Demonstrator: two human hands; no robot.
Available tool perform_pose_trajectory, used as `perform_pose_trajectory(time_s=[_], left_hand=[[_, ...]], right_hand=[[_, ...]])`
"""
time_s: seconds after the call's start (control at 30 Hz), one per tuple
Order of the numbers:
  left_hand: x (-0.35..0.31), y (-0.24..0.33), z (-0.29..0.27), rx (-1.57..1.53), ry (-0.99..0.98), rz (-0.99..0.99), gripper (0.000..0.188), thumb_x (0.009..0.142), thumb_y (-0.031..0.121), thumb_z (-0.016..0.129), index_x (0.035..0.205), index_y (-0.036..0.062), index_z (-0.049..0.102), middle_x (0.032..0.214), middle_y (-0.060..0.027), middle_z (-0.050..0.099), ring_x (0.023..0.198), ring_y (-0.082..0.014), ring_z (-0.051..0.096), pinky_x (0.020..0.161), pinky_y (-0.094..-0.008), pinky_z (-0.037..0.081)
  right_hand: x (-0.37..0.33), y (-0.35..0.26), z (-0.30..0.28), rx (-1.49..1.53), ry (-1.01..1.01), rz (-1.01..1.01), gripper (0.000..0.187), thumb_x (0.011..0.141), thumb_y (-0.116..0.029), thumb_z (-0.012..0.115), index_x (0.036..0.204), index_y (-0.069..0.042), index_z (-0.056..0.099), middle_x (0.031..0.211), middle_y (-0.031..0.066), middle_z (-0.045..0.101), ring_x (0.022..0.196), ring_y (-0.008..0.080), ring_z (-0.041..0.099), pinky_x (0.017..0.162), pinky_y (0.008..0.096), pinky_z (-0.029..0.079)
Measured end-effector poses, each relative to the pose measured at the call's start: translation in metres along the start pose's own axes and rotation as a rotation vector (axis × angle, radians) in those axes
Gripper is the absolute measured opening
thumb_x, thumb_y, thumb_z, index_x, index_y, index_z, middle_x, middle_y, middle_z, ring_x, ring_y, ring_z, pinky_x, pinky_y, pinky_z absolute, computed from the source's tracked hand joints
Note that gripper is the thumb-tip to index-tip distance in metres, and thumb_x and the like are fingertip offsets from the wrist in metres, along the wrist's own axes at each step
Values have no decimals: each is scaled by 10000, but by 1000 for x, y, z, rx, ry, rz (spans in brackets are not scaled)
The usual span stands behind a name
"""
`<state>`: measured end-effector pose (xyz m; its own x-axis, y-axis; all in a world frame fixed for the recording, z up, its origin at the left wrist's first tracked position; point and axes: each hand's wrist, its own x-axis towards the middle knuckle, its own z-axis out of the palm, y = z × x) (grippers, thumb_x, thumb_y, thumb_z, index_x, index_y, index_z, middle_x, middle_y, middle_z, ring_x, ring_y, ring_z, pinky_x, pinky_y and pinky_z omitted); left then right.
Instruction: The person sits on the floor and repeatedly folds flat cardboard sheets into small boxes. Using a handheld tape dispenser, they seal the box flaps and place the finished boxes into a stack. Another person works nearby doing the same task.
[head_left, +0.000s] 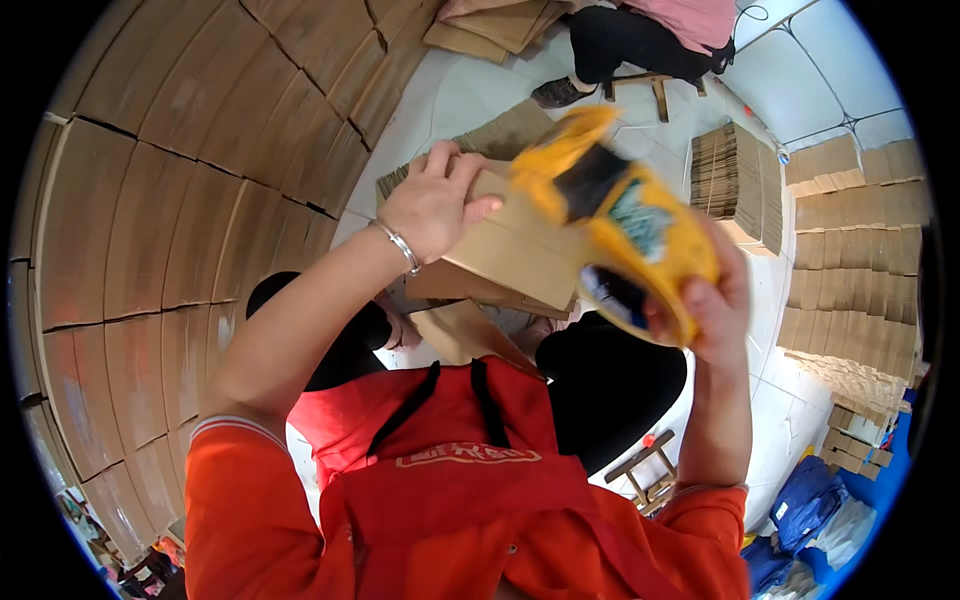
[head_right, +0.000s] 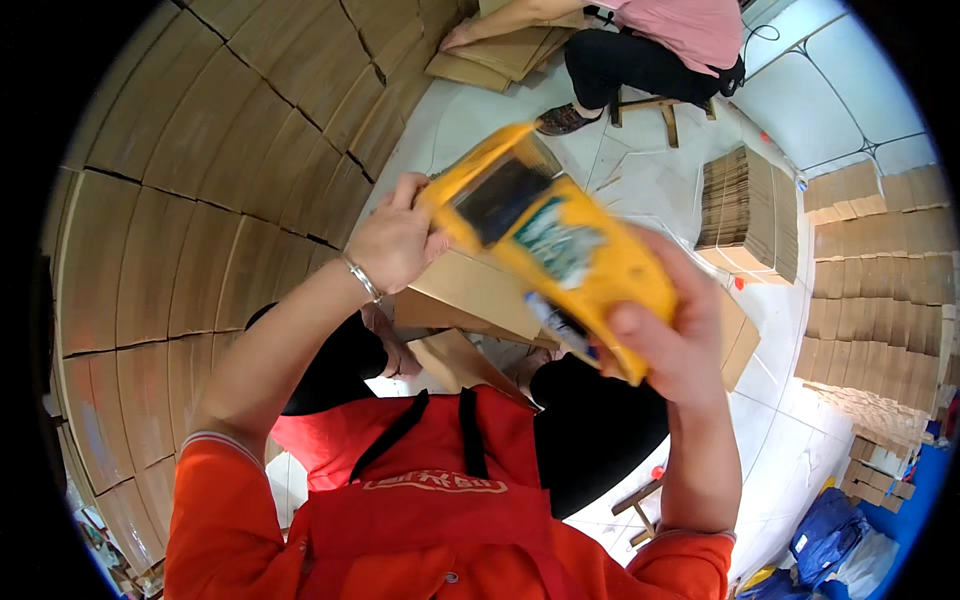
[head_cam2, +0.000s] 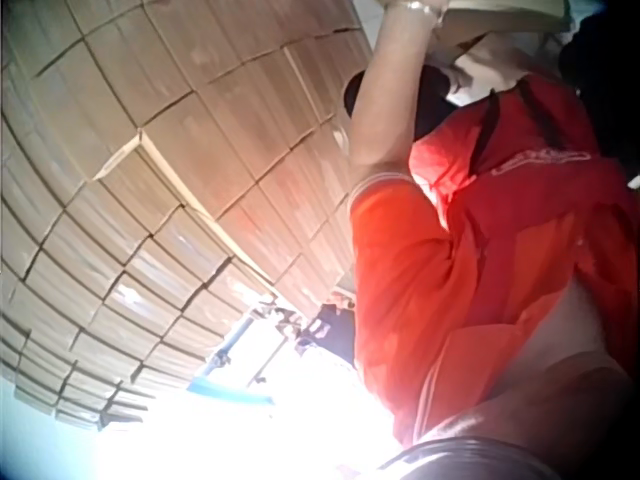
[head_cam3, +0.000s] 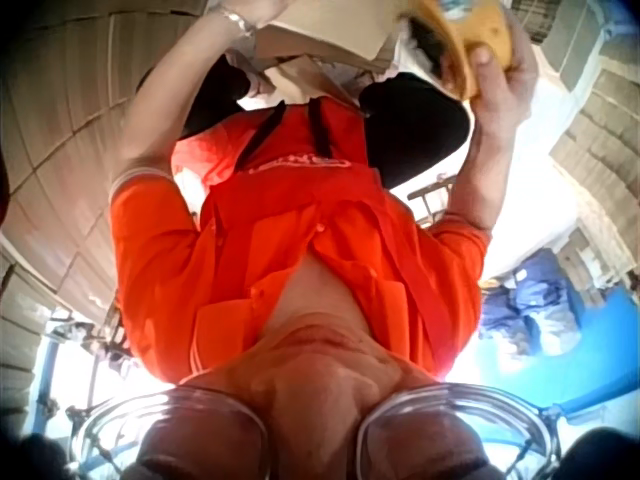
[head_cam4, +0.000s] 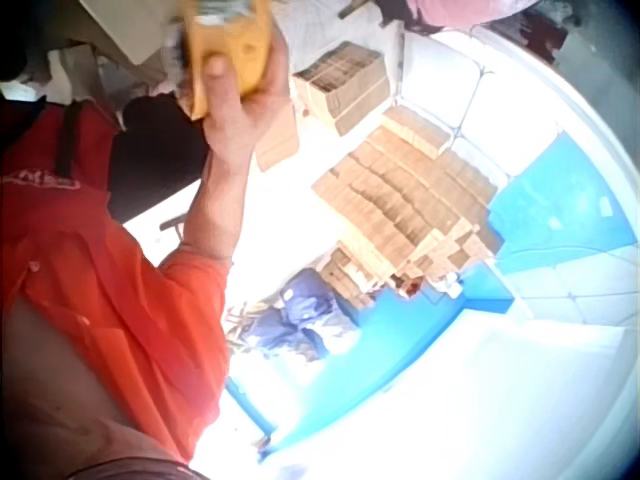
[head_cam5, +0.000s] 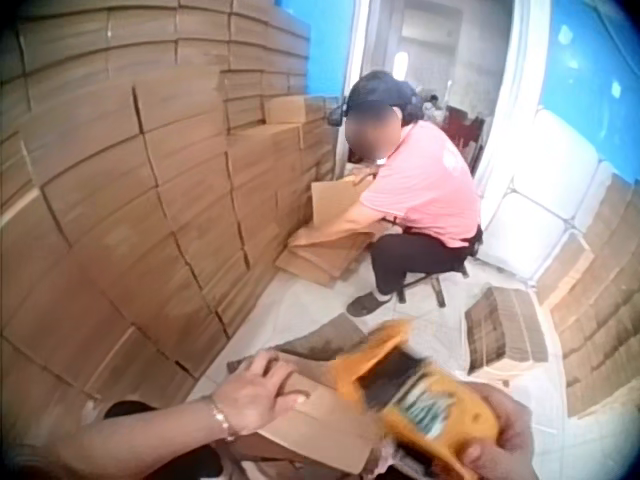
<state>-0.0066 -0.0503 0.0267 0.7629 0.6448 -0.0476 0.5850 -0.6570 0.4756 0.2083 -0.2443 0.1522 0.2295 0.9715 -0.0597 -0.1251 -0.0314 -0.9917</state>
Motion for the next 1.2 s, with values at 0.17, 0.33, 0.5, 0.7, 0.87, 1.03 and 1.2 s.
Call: perform_pose_trajectory(time_s=[0.17, 0.33, 0.5, 0.7, 0.87, 1.03, 1.2], left_hand=[[7, -15, 14, -260, 99, 69, 367, 884, 230, 624, 1229, 119, 566, 1316, -113, 464, 1224, -302, 463, 1053, -440, 371], [10, -12, -55, -1211, 437, -499, 219, 1004, 257, 542, 1113, 93, 639, 1108, -29, 637, 1080, -120, 546, 979, -328, 417], [-26, 24, -46, -1507, -55, -475, 217, 965, 214, 627, 1102, 47, 652, 1024, -61, 694, 936, -143, 662, 860, -288, 535], [-22, 38, -32, -1679, -172, -560, 215, 954, 149, 618, 1106, -1, 641, 980, -65, 698, 852, -149, 688, 773, -292, 562], [-17, 8, -42, -1499, -104, -552, 154, 933, 113, 615, 1025, 0, 665, 856, -26, 667, 701, -111, 631, 670, -252, 527], [-12, -66, -87, -1535, 24, -786, 198, 929, 222, 623, 969, 32, 665, 805, -19, 640, 719, -126, 589, 651, -309, 488], [-10, -102, -62, -1697, -76, -999, 240, 960, 289, 577, 845, 79, 593, 697, -36, 589, 590, -193, 554, 550, -358, 456]], right_hand=[[21, 45, -7, -100, -162, 169, 606, 775, -140, 791, 1298, 62, 563, 1081, 105, 664, 762, 98, 643, 611, 221, 540], [14, 60, -18, -41, -152, 113, 688, 744, -173, 813, 1323, 77, 539, 1055, 135, 679, 692, 116, 652, 530, 224, 535], [14, 64, -22, -52, -161, 73, 724, 734, -188, 819, 1331, 96, 526, 1075, 149, 680, 710, 123, 665, 534, 227, 548], [11, 59, -24, -95, -181, 109, 730, 732, -206, 827, 1331, 91, 534, 1101, 132, 679, 828, 129, 666, 658, 240, 556], [26, 45, -11, -323, -226, 134, 663, 759, -211, 814, 1315, 55, 571, 1089, 97, 678, 906, 106, 632, 776, 252, 519], [79, 14, 55, -433, -329, 258, 556, 817, -274, 767, 1266, 17, 616, 1001, 73, 685, 885, 104, 614, 790, 275, 506], [110, 13, 83, -675, -428, 251, 523, 839, -343, 737, 1220, 3, 640, 956, 105, 698, 851, 139, 635, 788, 286, 508]])
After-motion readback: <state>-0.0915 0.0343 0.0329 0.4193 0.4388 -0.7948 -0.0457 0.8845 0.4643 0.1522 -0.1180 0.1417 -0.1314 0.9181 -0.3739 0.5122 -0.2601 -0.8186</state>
